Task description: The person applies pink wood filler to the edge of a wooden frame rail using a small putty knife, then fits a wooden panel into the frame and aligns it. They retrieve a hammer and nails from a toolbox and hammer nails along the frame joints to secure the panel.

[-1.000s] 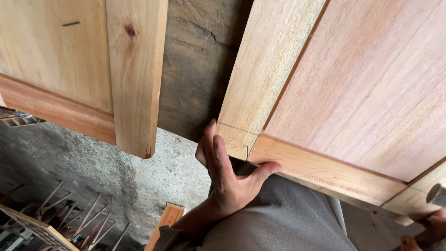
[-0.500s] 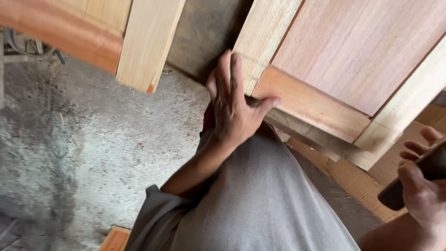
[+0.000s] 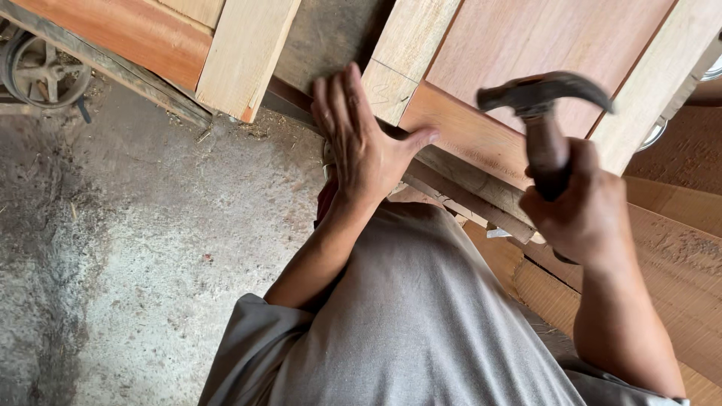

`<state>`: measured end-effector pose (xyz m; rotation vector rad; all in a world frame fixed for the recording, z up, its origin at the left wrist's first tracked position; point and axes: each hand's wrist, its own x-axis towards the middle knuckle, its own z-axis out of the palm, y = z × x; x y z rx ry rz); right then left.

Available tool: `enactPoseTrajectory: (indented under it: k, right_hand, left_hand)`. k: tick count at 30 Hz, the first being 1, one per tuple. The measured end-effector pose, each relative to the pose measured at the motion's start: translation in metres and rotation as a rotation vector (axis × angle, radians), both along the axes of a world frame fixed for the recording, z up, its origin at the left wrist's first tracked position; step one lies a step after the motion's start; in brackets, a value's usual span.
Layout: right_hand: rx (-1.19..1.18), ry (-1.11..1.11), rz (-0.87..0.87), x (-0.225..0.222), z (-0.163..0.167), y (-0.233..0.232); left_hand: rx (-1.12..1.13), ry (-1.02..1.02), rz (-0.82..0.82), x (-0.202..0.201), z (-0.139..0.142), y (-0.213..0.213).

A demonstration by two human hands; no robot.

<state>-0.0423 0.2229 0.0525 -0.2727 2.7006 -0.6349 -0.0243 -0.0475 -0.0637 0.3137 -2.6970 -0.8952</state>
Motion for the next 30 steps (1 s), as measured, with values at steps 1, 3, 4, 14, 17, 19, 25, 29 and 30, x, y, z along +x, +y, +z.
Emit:
enactPoseTrajectory:
  k: [1,3,4,14,17,19,25,29,30]
  right_hand:
    - [0.063,-0.031,0.016,0.001,-0.001,-0.005]
    - [0.109,-0.027,0.110,0.002,0.000,-0.014]
    - [0.095,0.001,0.174,0.002,0.001,-0.018]
    - [0.214,-0.208,0.230,-0.017,0.014,-0.022]
    - [0.090,-0.113,0.285,-0.017,0.015,-0.024]
    - [0.250,-0.210,0.327,-0.016,0.014,-0.026]
    - [0.123,-0.247,0.162,-0.011,0.007,-0.029]
    - [0.046,-0.180,0.153,-0.010,-0.002,-0.022]
    - [0.043,-0.187,0.131,-0.013,-0.004,-0.021]
  left_hand:
    - [-0.004,0.019,0.022,0.001,-0.003,0.000]
    - [-0.003,0.074,0.052,0.003,-0.007,0.003]
    - [0.007,0.104,0.045,0.004,-0.009,0.005]
    - [0.127,0.083,0.082,0.002,-0.020,0.018]
    - [0.097,0.149,0.070,0.000,-0.020,0.018]
    - [0.086,0.119,0.089,-0.002,-0.018,0.018]
    - [0.105,0.083,0.073,-0.007,-0.012,0.019]
    - [0.134,0.029,0.083,-0.008,-0.016,0.022]
    - [0.133,0.033,0.077,-0.011,-0.019,0.022]
